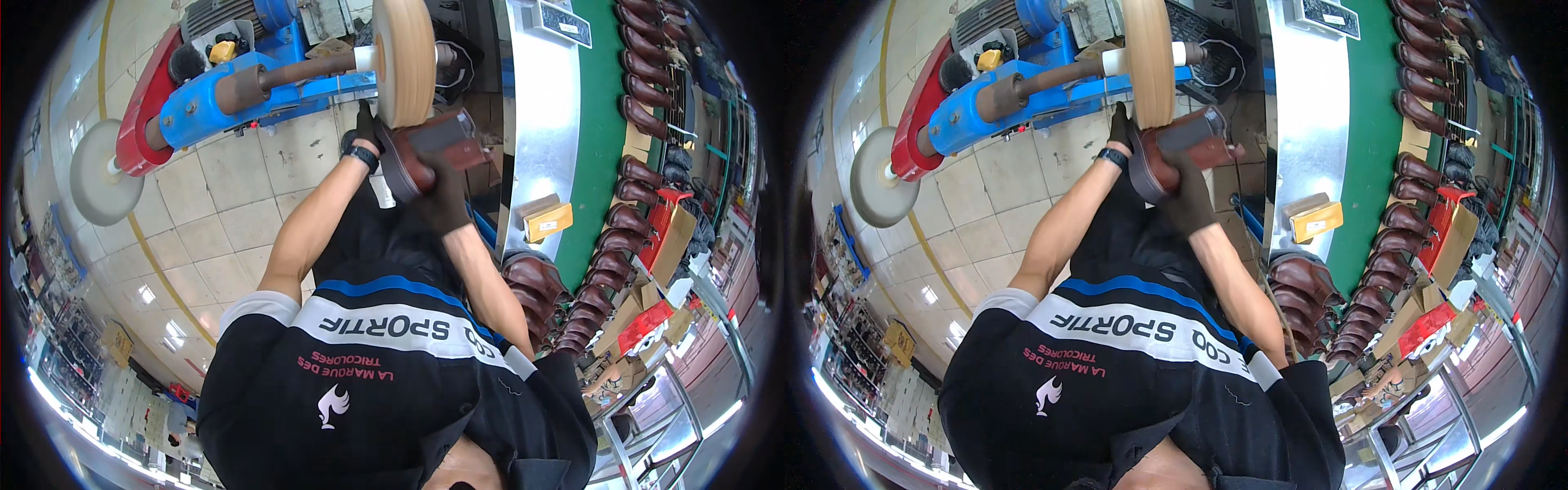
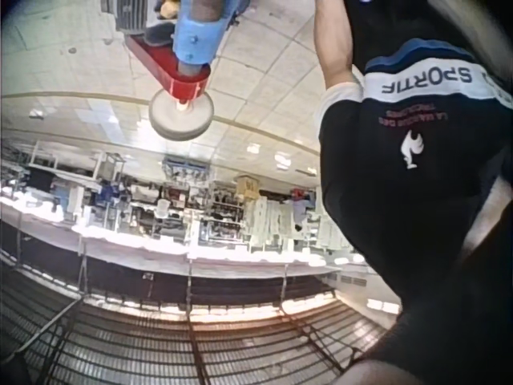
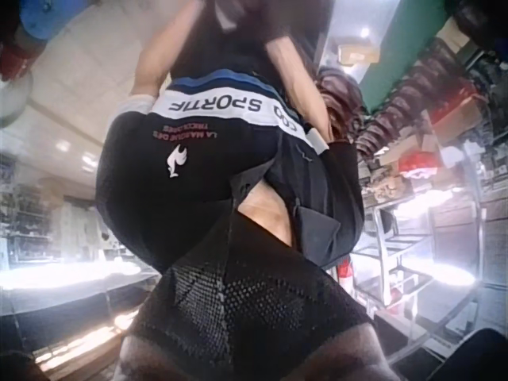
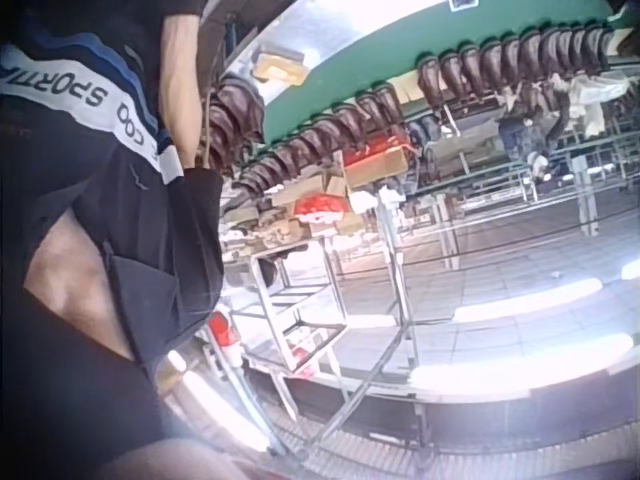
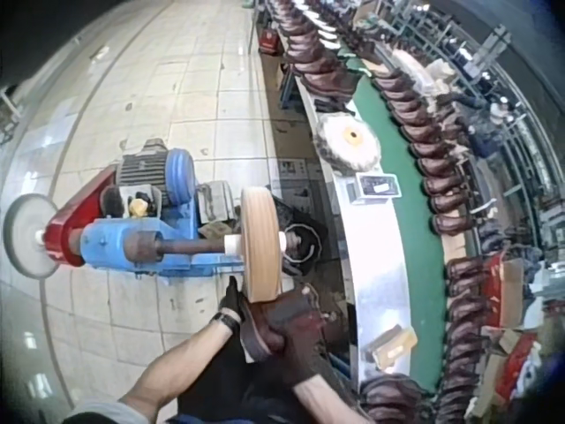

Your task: Polishing the leather uppers and soles of boots using a rotating buffer wheel.

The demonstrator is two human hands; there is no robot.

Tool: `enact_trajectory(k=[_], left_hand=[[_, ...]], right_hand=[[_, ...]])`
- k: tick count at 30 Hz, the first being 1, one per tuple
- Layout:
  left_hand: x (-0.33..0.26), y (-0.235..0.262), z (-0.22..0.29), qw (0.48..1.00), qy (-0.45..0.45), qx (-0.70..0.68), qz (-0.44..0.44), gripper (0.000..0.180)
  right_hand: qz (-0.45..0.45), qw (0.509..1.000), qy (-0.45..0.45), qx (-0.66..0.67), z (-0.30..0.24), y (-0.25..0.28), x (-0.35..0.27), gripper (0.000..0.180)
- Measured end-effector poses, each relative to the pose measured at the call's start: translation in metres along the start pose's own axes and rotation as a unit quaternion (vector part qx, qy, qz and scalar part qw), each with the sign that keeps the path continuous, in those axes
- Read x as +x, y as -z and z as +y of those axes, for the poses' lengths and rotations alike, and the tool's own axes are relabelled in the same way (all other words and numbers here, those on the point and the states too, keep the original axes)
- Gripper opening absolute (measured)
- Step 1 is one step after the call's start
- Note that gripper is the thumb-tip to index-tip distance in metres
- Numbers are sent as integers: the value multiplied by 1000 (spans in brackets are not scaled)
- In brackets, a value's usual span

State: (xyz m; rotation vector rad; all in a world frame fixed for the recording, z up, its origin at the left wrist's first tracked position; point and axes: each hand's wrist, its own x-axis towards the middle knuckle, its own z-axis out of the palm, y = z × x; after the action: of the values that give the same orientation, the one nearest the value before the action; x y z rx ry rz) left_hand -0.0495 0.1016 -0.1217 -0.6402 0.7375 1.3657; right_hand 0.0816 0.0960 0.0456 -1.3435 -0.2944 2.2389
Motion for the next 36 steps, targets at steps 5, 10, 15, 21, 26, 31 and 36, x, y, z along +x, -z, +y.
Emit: enact_trajectory(k=[5, 10, 15, 21, 26, 31, 36], left_hand=[[-8, -20, 2, 974, -133, 180, 22, 85], [-56, -34, 5, 997, 18, 27, -73, 84], [-112, -23, -8, 989, 36, 18, -142, 92], [-83, -10, -14, 988, 65, 118, -68, 88], [-30, -1, 9, 992, 65, 47, -93, 91], [-50, -41, 11, 990, 29, 117, -80, 92], [-101, -45, -13, 994, 72, -22, -78, 94]], right_hand=[[14, 981, -123, 153, 7, 6, 8, 39], [-30, 797, 340, -498, 26, 39, -43, 26], [10, 969, -18, -248, 4, 47, -110, 32], [-118, 643, 272, -706, -6, 55, -76, 32], [-6, 975, -48, -219, -1, 39, 0, 25], [-50, 985, 37, -161, -1, 35, -21, 24], [-15, 921, 158, -355, 8, 74, -82, 40]])
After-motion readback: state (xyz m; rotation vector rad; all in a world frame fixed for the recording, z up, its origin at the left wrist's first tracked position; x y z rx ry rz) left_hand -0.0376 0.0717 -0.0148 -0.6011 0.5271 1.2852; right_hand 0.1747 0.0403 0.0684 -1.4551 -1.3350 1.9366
